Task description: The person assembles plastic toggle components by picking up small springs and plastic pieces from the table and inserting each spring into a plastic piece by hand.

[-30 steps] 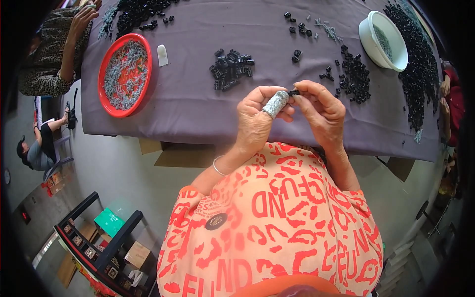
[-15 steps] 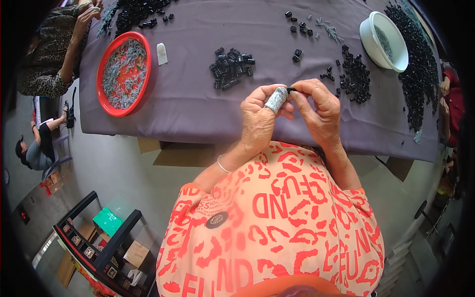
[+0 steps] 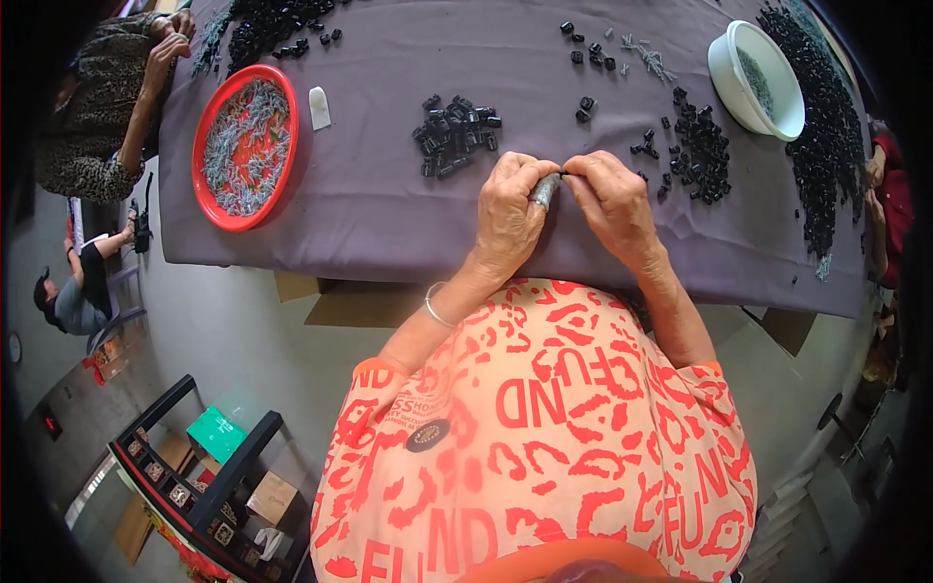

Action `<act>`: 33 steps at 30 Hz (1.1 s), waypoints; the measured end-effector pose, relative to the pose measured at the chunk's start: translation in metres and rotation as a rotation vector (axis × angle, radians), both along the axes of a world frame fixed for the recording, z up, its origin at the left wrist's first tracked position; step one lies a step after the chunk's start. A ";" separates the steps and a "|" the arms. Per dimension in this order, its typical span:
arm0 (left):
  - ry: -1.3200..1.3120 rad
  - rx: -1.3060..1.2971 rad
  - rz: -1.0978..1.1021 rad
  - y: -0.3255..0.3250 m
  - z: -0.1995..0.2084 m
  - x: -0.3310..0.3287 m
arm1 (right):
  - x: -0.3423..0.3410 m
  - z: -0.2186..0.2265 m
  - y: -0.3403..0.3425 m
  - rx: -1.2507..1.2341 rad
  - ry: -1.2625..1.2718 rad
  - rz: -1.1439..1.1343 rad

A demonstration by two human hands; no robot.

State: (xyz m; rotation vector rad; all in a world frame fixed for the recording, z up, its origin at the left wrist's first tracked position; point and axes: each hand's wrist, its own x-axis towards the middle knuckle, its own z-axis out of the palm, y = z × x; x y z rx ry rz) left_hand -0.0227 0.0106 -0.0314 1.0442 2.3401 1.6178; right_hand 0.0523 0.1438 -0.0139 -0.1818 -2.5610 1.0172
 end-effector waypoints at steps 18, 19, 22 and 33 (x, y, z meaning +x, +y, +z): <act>-1.008 -0.109 -0.142 -0.004 0.025 -0.026 | -0.004 -0.002 0.001 -0.005 -0.048 0.074; -1.007 -0.110 -0.140 -0.005 0.024 -0.027 | -0.004 -0.001 0.001 -0.031 -0.065 0.062; -1.049 -0.086 -0.149 -0.005 0.024 -0.030 | -0.005 -0.004 0.001 0.019 -0.014 0.056; -1.066 -0.201 -0.169 -0.001 0.029 -0.036 | -0.001 -0.008 0.005 -0.037 -0.034 0.092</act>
